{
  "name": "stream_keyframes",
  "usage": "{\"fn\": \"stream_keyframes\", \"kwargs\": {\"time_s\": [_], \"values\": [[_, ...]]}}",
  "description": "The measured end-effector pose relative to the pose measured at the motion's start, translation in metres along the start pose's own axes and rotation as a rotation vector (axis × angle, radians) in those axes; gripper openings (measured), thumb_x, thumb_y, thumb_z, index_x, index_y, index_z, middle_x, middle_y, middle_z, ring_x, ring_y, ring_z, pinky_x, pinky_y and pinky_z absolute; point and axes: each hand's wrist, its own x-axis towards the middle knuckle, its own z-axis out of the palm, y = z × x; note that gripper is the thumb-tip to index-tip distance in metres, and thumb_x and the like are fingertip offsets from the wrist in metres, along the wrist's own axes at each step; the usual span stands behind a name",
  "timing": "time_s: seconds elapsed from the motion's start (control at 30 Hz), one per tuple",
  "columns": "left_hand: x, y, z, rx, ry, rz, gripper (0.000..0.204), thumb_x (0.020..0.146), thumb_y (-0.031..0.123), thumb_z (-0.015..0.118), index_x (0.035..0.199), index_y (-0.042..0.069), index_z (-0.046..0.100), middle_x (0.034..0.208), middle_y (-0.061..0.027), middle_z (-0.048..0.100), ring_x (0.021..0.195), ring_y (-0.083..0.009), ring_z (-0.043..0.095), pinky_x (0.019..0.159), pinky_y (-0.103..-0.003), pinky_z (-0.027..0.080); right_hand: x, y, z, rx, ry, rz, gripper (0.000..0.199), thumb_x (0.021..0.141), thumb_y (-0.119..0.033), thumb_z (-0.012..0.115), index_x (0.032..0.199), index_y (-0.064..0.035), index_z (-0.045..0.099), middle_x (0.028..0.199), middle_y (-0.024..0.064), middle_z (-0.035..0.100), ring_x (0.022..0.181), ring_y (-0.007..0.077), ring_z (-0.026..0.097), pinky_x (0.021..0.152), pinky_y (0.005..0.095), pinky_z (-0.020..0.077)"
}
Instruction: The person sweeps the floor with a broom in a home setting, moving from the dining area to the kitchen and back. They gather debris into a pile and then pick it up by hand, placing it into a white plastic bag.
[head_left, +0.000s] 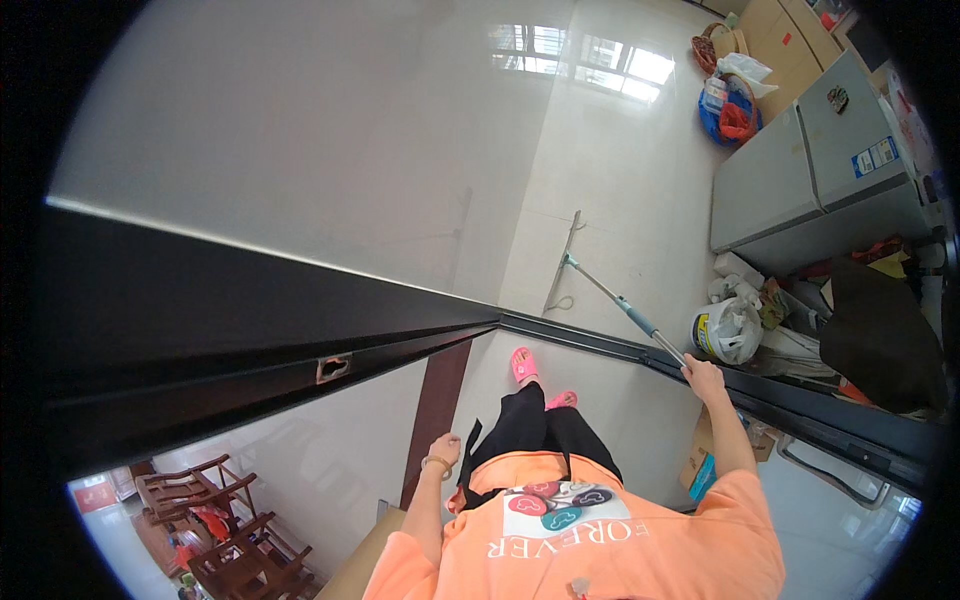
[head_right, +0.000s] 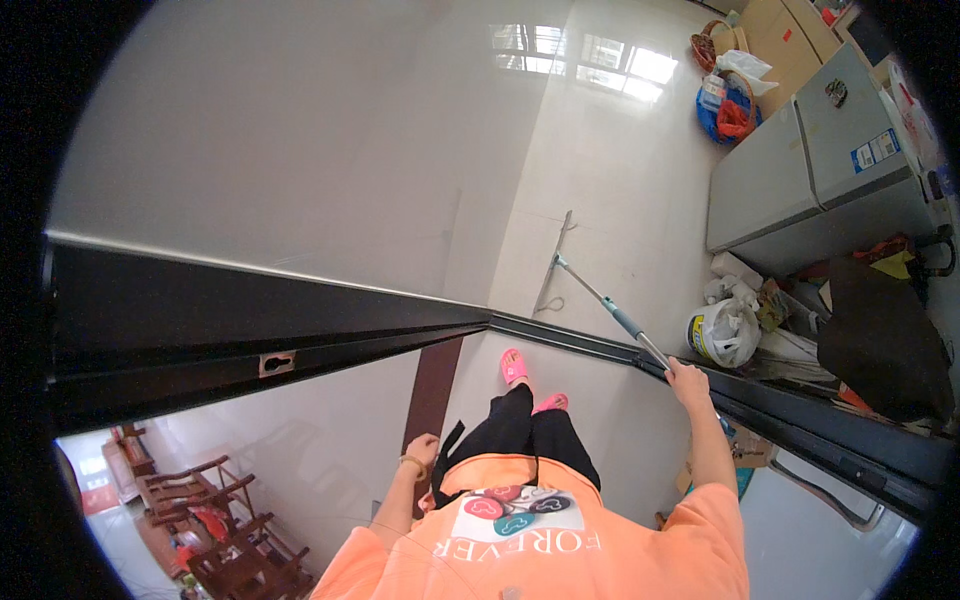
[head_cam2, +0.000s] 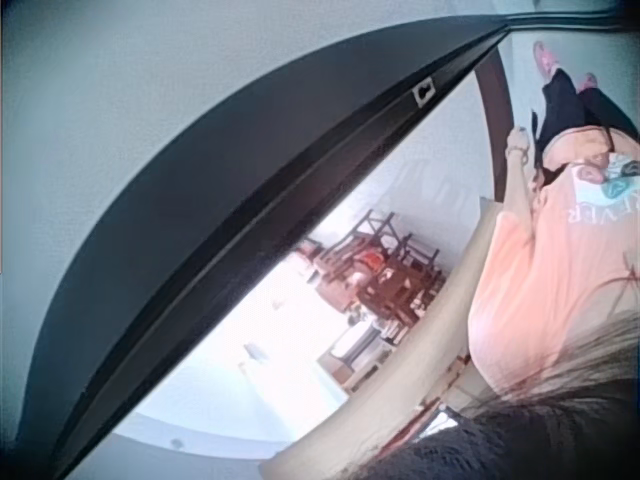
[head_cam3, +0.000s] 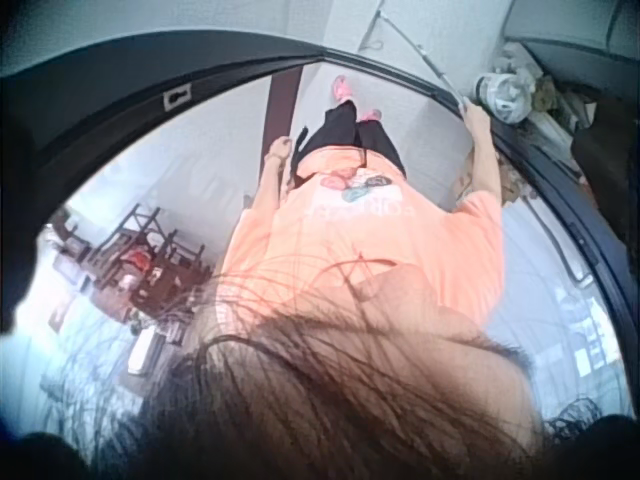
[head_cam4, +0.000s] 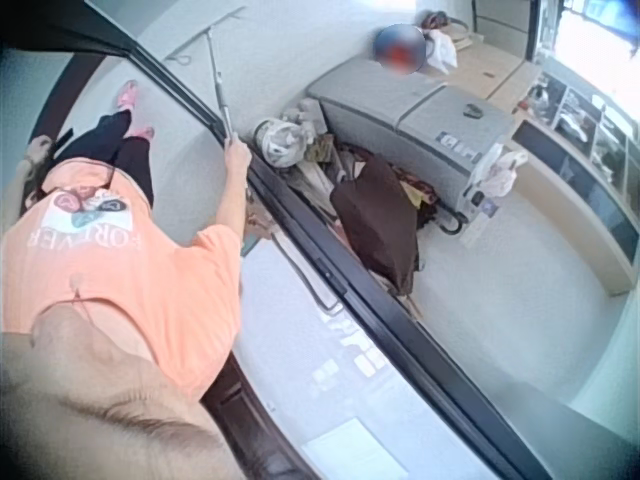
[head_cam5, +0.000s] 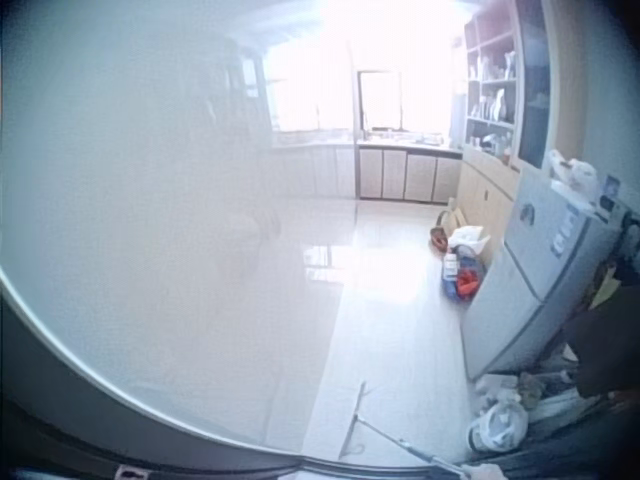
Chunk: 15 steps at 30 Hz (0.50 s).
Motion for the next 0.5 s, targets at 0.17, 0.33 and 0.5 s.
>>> {"fn": "stream_keyframes", "kwargs": {"time_s": [0.17,0.33,0.5], "values": [[0.017,0.020,-0.033,0.064,0.013,0.061,0.028,0.081,0.025,0.050,0.099,0.009,0.063,0.099,-0.0160,0.063,0.096,-0.0322,0.059,0.084,-0.039,0.046,-0.015,-0.002,-0.016,-0.091,0.033,0.069,0.031,0.083,-0.029,0.056,0.111,-0.0151,0.051,0.069,0.0142,0.061,0.067,0.0327,0.062,0.060,0.0438,0.0483],[0.045,0.040,-0.061,0.152,-0.106,0.130,0.028,0.080,0.023,0.050,0.099,0.008,0.063,0.093,-0.0155,0.065,0.084,-0.0285,0.063,0.077,-0.036,0.048,-0.040,-0.030,-0.008,-0.151,-0.005,0.253,0.035,0.084,-0.029,0.056,0.114,-0.0133,0.051,0.069,0.0122,0.063,0.066,0.0320,0.063,0.061,0.0424,0.0504],[0.097,0.056,-0.072,0.163,-0.125,0.238,0.029,0.080,0.022,0.049,0.101,0.008,0.063,0.091,-0.0155,0.065,0.077,-0.0260,0.064,0.073,-0.035,0.049,-0.061,-0.092,-0.011,0.008,-0.047,0.419,0.032,0.087,-0.029,0.051,0.112,-0.0098,0.051,0.077,0.0178,0.063,0.074,0.0360,0.062,0.064,0.0453,0.0508]]}}
